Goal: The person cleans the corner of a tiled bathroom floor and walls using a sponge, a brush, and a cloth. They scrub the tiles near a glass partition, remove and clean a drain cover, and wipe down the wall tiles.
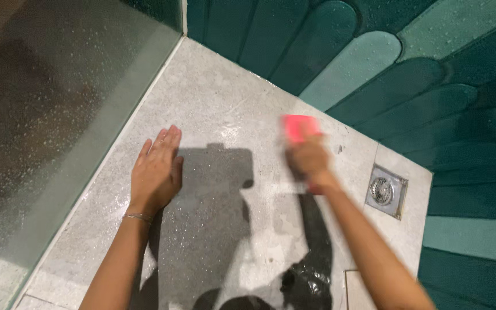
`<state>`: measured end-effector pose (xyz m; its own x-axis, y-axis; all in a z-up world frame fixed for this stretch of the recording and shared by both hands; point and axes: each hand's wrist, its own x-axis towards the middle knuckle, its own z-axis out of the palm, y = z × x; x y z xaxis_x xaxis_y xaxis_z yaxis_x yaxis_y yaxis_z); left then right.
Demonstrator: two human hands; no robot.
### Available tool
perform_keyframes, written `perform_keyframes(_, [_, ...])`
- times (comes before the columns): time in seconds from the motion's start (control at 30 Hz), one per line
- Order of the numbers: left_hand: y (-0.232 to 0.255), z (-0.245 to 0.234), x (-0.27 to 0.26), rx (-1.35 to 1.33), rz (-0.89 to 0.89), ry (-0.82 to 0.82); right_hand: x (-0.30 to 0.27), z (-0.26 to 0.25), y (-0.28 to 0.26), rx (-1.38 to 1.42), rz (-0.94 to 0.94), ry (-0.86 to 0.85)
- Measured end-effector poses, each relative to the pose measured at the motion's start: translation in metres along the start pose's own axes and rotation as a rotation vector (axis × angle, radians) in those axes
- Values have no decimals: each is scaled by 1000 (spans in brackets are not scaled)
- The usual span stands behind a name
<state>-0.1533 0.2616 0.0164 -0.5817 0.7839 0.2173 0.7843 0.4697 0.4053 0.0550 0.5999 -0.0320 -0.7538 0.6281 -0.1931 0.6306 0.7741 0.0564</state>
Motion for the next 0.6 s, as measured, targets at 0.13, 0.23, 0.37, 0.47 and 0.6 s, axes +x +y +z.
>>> perform_keyframes(0.13, [-4,2,3,67,-39,7,-21,7,194,394,568,38])
perform_keyframes(0.23, [-5,5,7,91,-70,-7,-29,15,190,529,696,70])
perform_keyframes(0.37, [-2,10,24,79,-47,33,41,14,41,541,388,172])
perform_keyframes(0.47, [-3,13,30,28,-84,8,92,-5,-44,459,325,46])
perform_keyframes(0.6, [-9,11,27,53,-92,-28,73,0,14,369,345,143])
